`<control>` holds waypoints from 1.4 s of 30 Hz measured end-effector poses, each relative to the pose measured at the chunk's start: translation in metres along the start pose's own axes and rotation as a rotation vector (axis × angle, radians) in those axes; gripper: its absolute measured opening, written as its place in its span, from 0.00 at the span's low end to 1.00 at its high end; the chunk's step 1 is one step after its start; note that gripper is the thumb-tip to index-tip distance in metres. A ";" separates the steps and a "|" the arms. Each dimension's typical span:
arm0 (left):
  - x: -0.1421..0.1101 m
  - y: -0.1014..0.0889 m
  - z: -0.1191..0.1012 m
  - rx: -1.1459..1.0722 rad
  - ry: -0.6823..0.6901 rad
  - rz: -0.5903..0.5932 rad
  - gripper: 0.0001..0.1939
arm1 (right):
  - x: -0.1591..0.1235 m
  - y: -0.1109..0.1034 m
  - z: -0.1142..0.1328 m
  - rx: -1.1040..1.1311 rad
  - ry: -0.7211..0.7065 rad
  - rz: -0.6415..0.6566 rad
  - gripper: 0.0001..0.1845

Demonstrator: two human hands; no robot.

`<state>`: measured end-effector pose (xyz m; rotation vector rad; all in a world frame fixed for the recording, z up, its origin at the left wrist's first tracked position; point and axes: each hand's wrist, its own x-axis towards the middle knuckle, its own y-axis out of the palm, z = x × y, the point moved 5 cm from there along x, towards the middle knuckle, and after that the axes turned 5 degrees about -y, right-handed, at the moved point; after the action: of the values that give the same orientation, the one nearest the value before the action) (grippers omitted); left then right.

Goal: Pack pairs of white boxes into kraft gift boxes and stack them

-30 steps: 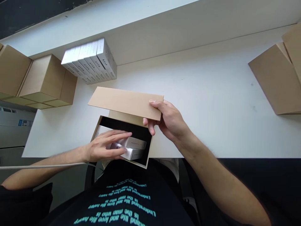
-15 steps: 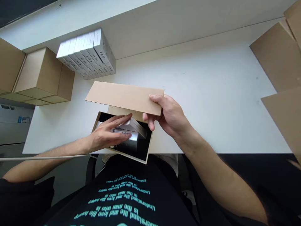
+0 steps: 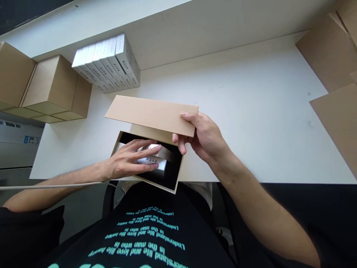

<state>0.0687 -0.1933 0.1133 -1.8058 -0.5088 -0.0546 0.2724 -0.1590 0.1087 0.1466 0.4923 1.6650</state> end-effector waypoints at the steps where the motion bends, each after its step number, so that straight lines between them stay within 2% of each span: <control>1: 0.000 0.000 -0.001 -0.008 0.000 0.026 0.18 | 0.000 0.000 0.001 0.000 -0.002 -0.002 0.10; 3: 0.003 0.000 0.000 -0.030 -0.051 0.061 0.21 | 0.000 0.002 0.002 -0.002 -0.001 -0.007 0.10; 8: 0.021 -0.005 0.012 -0.189 -0.305 0.104 0.39 | -0.001 0.005 0.004 0.002 0.000 0.006 0.10; 10: 0.028 -0.005 0.012 -0.188 -0.359 0.164 0.41 | -0.001 0.006 0.004 0.003 -0.005 0.014 0.10; 12: 0.033 -0.003 0.009 -0.114 -0.358 0.271 0.42 | -0.002 0.006 0.004 0.001 -0.006 0.016 0.10; 14: 0.037 0.002 0.002 -0.030 -0.290 0.401 0.43 | -0.002 0.005 0.004 -0.001 -0.009 0.015 0.10; 16: 0.038 0.004 -0.006 -0.009 -0.217 0.478 0.39 | -0.002 0.004 0.004 -0.001 -0.017 0.013 0.10; 18: 0.040 0.002 -0.008 -0.084 -0.245 0.462 0.36 | -0.002 0.003 0.003 0.005 -0.020 0.013 0.11; 19: 0.041 -0.001 -0.007 -0.159 -0.311 0.425 0.34 | -0.002 0.002 0.003 0.010 -0.020 0.009 0.11; 23: 0.038 -0.007 0.005 -0.499 -0.715 0.249 0.32 | -0.002 -0.001 0.001 0.020 -0.016 0.010 0.11; 25: 0.034 -0.004 0.006 -0.563 -0.809 0.235 0.29 | -0.002 -0.001 0.002 0.020 -0.018 0.014 0.11; 28: 0.032 0.003 0.004 -0.509 -0.768 0.290 0.23 | -0.003 -0.001 0.003 0.024 -0.014 0.003 0.12; 31: 0.030 0.005 0.006 -0.399 -0.685 0.315 0.22 | -0.004 -0.001 0.004 0.020 -0.012 -0.007 0.11; 36: 0.028 -0.002 0.010 -0.412 -0.564 0.405 0.27 | -0.007 -0.003 0.004 0.003 -0.016 -0.013 0.11; 39: 0.034 -0.008 0.005 -0.403 -0.447 0.452 0.24 | -0.007 -0.003 0.003 0.003 -0.018 -0.017 0.13; 42: 0.038 -0.005 0.000 -0.328 -0.436 0.471 0.21 | -0.007 -0.003 0.003 0.012 -0.014 -0.022 0.13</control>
<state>0.1013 -0.1803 0.1292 -2.2309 -0.3768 0.6232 0.2777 -0.1652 0.1111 0.1613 0.4921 1.6386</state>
